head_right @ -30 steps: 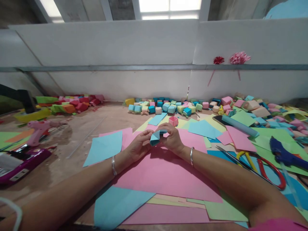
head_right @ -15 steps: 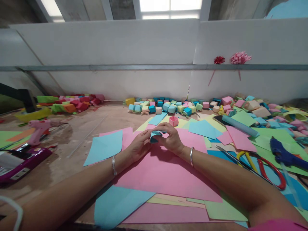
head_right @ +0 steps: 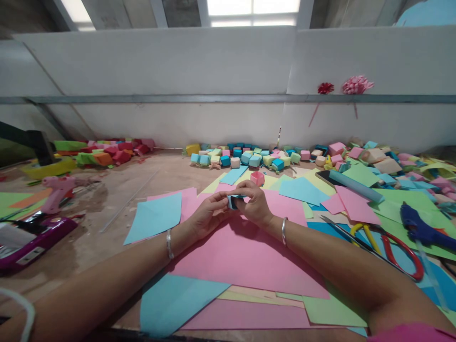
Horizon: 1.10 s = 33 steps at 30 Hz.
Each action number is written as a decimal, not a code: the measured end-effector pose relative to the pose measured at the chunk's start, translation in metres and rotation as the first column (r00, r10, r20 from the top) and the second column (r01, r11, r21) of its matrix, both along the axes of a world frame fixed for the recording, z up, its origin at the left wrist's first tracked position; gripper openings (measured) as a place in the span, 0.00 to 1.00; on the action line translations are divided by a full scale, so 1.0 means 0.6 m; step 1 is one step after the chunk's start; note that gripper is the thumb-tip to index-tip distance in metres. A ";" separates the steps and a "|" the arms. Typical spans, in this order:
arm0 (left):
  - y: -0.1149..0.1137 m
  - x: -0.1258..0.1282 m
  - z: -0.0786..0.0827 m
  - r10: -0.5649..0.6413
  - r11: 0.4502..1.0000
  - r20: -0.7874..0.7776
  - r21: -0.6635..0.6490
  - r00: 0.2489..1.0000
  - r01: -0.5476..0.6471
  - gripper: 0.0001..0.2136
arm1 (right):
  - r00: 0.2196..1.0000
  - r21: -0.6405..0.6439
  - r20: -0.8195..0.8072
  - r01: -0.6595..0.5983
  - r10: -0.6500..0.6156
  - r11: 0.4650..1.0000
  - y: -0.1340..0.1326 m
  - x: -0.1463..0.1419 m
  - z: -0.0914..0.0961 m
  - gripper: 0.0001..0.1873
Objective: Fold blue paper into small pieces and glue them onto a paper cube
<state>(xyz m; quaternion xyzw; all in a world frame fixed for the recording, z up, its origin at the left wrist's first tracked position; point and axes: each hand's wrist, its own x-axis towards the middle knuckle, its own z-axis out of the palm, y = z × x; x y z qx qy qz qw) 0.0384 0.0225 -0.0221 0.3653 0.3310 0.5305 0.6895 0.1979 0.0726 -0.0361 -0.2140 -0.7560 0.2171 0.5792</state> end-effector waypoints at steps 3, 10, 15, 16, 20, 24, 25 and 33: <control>0.000 0.000 0.000 0.005 1.000 -0.008 -0.011 1.000 -0.005 0.13 | 1.000 -0.010 0.023 0.004 -0.003 1.000 -0.001 0.000 0.000 0.15; 0.002 -0.001 -0.002 -0.009 0.999 -0.003 -0.034 1.000 0.009 0.10 | 0.999 -0.082 0.036 0.018 -0.015 0.996 -0.009 0.006 0.010 0.13; 0.004 -0.003 0.003 -0.051 0.998 0.001 -0.046 0.999 0.051 0.11 | 0.999 -0.103 0.043 0.013 -0.009 0.995 -0.010 0.010 0.016 0.12; 0.004 -0.003 0.004 -0.057 0.997 0.000 -0.051 0.998 0.057 0.11 | 0.999 -0.100 0.046 0.026 -0.022 0.995 -0.010 0.010 0.016 0.12; 0.006 -0.005 0.004 -0.048 0.996 -0.006 -0.074 0.999 0.047 0.09 | 0.994 -0.056 0.066 0.086 -0.082 0.995 -0.009 0.007 0.015 0.11; 0.005 -0.005 0.003 -0.012 0.996 -0.023 -0.088 1.000 0.010 0.09 | 0.997 0.013 0.063 0.053 -0.053 0.999 -0.009 0.002 0.013 0.13; 0.005 -0.005 0.004 -0.012 0.996 -0.027 -0.092 1.000 0.010 0.09 | 0.997 0.023 0.055 0.054 -0.055 0.998 -0.009 0.002 0.013 0.13; 0.003 -0.003 0.014 -0.054 0.992 -0.026 -0.113 0.998 0.051 0.09 | 0.999 -0.025 0.018 0.036 -0.036 0.999 -0.011 0.001 0.016 0.08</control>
